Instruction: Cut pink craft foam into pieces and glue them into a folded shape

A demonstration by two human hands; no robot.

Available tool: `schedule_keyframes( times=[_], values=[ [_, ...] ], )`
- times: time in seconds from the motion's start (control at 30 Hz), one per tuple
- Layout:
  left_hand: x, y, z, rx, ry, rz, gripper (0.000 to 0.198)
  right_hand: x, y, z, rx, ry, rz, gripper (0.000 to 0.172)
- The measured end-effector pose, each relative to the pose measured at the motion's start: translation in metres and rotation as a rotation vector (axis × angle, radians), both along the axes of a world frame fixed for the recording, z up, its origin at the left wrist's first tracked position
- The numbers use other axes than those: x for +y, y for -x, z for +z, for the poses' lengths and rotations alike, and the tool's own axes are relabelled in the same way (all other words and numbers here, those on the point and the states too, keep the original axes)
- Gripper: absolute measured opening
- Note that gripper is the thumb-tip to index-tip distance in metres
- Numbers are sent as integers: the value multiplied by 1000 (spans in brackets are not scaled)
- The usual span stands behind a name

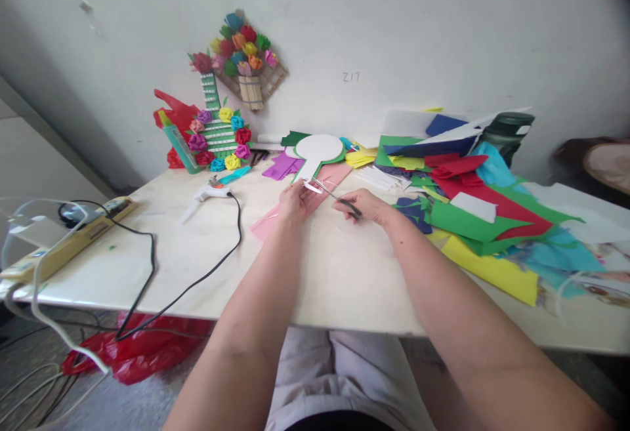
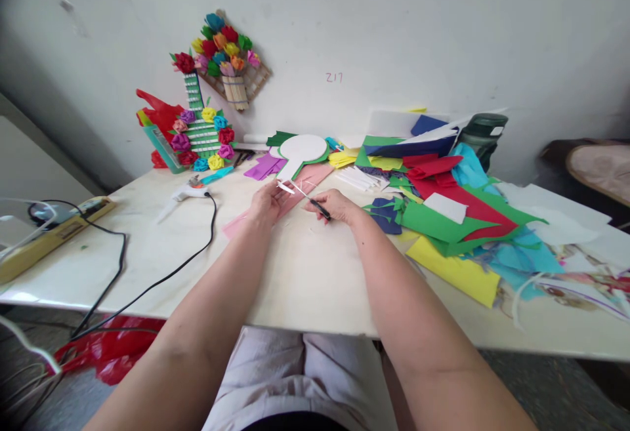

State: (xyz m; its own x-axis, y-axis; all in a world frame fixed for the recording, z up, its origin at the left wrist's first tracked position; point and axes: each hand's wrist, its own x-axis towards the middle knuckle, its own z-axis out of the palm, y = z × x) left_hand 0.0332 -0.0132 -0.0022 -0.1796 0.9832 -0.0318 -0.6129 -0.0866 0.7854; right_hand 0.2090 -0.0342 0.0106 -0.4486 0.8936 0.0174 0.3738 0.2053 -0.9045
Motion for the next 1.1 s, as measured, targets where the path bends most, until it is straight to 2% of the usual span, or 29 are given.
schedule_keyframes(
  times=[0.27,0.53,1.1],
  values=[
    [3,-1,-2,-2,4,13,9,3,-1,-4,-36,7,41,41],
    [1,-3,0,7,7,17,10,0,2,1,-59,-14,25,39],
    [4,-6,-2,-5,17,57,8,3,1,-2,-102,-38,32,42]
  ],
)
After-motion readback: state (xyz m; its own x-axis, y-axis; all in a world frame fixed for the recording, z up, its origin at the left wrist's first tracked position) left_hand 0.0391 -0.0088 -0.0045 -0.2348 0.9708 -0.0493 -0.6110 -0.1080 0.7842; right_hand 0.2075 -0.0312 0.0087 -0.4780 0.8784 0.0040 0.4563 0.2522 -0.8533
